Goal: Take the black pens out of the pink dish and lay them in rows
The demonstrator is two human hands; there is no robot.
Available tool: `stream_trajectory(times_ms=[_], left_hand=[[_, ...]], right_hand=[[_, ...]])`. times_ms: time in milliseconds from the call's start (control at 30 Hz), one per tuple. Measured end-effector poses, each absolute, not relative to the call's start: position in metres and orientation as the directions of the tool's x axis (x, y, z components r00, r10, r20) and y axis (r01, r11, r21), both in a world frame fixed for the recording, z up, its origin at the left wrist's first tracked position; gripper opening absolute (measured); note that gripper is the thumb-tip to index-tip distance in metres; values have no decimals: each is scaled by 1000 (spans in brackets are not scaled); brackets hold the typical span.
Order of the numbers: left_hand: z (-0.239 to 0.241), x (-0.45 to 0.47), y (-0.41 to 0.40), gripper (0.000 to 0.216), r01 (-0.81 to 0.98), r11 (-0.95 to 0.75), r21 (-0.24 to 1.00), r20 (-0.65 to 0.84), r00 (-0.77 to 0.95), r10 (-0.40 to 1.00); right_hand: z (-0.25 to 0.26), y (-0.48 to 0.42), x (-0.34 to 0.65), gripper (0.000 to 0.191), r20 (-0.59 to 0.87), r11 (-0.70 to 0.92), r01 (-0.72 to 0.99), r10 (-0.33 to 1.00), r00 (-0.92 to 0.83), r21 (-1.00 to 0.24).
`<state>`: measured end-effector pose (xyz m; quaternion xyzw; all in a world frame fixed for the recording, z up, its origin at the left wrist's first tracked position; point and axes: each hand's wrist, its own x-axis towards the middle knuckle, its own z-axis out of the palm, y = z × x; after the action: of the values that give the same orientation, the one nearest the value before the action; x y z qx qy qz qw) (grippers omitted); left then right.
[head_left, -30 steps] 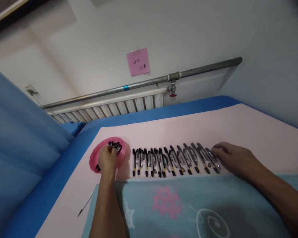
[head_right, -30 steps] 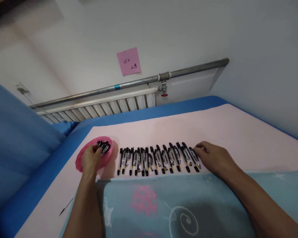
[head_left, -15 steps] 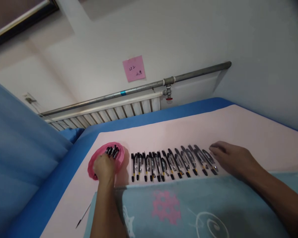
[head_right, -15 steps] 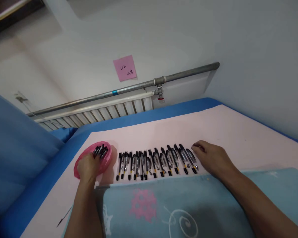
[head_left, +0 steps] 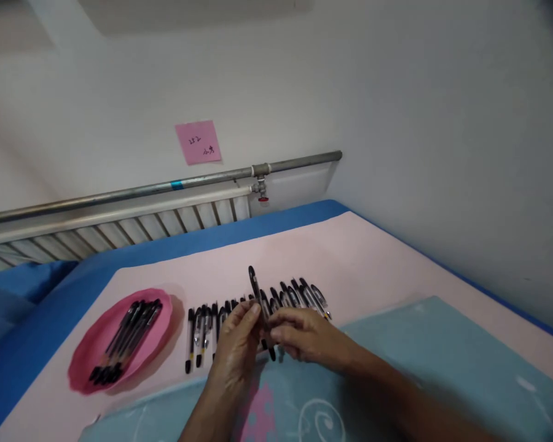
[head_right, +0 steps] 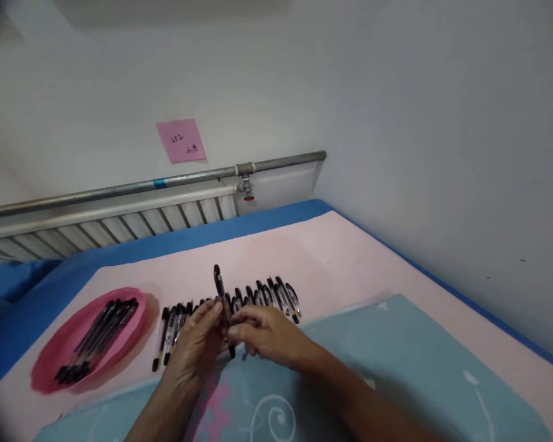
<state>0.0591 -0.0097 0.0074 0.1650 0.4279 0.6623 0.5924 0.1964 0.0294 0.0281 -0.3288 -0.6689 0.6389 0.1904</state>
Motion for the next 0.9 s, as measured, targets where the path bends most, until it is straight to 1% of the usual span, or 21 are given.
stream_trajectory(times_ms=[67, 133, 233, 333, 400, 533, 667, 733, 767, 833, 900], left_hand=[[5, 64, -11, 28, -630, 115, 768, -331, -237, 913], [6, 61, -12, 29, -620, 130, 774, -334, -225, 915], [12, 52, -12, 32, -648, 97, 755, -289, -196, 937], [18, 44, -11, 35, -681, 71, 729, -267, -188, 945], [19, 40, -11, 32, -680, 48, 732, -258, -212, 943], [18, 31, -9, 21, -690, -21, 724, -259, -300, 918], [22, 4, -8, 8, -743, -137, 655, -302, -424, 854], [24, -10, -10, 3, -759, -207, 617, -274, -454, 848], [25, -15, -11, 4, -761, -231, 607, -244, -455, 856], [24, -17, -14, 7, -749, -192, 634, -205, -403, 892], [22, -9, -16, 14, -704, -38, 710, -229, -281, 932]], right_hand=[[24, 26, 194, 12, -168, -86, 148, 665, -727, -985], [22, 25, 193, 8, -184, -124, 137, 654, -734, -983], [21, 23, 193, 6, -239, -172, 168, 618, -749, -971], [23, 22, 191, 4, -302, -205, 225, 551, -778, -953], [23, 21, 190, 5, -323, -211, 247, 530, -784, -946], [23, 20, 191, 3, -320, -185, 260, 553, -770, -948], [25, 20, 196, 3, -322, -145, 291, 541, -777, -946], [28, 20, 197, 3, -331, -128, 315, 561, -759, -940], [29, 21, 198, 3, -332, -123, 321, 571, -751, -939], [31, 21, 199, 4, -323, -126, 311, 590, -740, -942], [32, 21, 198, 5, -316, -137, 294, 596, -738, -946]])
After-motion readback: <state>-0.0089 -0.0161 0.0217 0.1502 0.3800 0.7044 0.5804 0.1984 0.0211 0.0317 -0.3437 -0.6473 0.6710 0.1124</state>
